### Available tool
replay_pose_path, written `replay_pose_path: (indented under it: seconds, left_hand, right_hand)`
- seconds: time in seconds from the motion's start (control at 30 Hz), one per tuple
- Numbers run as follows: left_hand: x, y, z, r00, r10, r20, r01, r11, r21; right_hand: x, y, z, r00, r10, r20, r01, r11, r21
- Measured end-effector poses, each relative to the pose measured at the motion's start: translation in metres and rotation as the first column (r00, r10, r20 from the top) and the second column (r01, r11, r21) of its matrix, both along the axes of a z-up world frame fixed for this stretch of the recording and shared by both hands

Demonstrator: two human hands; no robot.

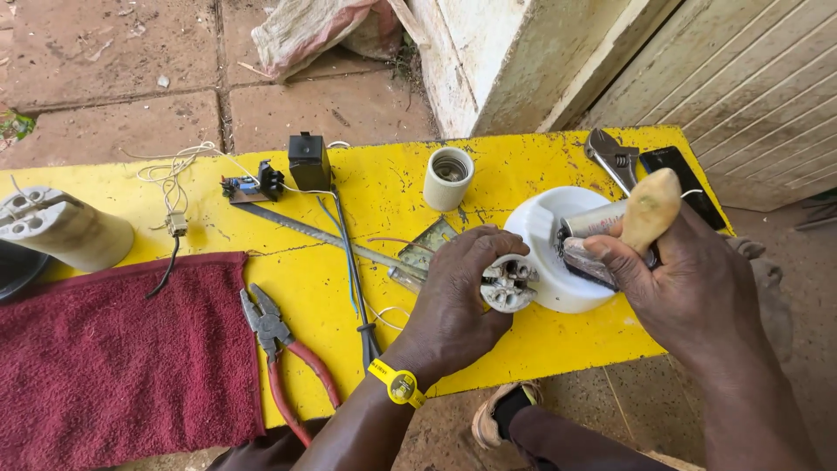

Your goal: A person is seen wiring and cleaning a circular electrical component on a yellow workbench using a screwdriver and a brush.

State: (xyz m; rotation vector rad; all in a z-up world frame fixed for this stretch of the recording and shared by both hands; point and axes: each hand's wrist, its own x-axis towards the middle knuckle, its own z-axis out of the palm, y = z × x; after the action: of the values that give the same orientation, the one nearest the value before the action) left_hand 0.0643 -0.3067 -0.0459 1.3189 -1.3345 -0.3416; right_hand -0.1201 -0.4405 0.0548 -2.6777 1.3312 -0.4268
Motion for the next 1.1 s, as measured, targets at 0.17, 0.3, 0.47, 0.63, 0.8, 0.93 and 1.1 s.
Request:
replay_pose_path:
  seconds: [0.17, 0.3, 0.47, 0.63, 0.8, 0.93, 1.1]
  left_hand:
    - [-0.002, 0.003, 0.004, 0.994, 0.008, -0.112, -0.005, 1.000, 0.028]
    - [-0.005, 0.002, 0.011, 0.928, 0.016, -0.371, 0.066, 0.976, 0.209]
    - [-0.007, 0.001, 0.014, 0.895, 0.001, -0.447, 0.131, 0.955, 0.265]
    - [-0.007, 0.004, 0.015, 0.853, -0.043, -0.520, 0.194, 0.951, 0.239]
    - [-0.006, 0.006, 0.023, 0.734, -0.012, -0.679, 0.297, 0.905, 0.305]
    - [-0.011, 0.000, 0.005, 0.555, -0.087, -0.827, 0.358, 0.923, 0.143]
    - [-0.013, -0.002, 0.000, 0.460, -0.116, -0.880, 0.345, 0.937, 0.057]
  right_hand:
    - [-0.027, 0.006, 0.002, 0.987, -0.037, 0.156, 0.043, 0.999, -0.034]
    - [-0.034, 0.018, 0.008, 0.801, 0.260, 0.539, -0.297, 0.955, -0.019]
    - [-0.020, 0.028, 0.004, 0.775, 0.405, 0.486, -0.402, 0.908, -0.115]
    - [-0.014, 0.032, -0.002, 0.728, 0.396, 0.560, -0.411, 0.905, -0.105]
    - [-0.018, 0.026, -0.001, 0.707, 0.422, 0.568, -0.447, 0.888, -0.104]
    - [0.001, 0.040, -0.010, 0.589, 0.452, 0.670, -0.371, 0.888, -0.272]
    - [0.003, 0.039, -0.002, 0.619, 0.498, 0.608, -0.408, 0.865, -0.293]
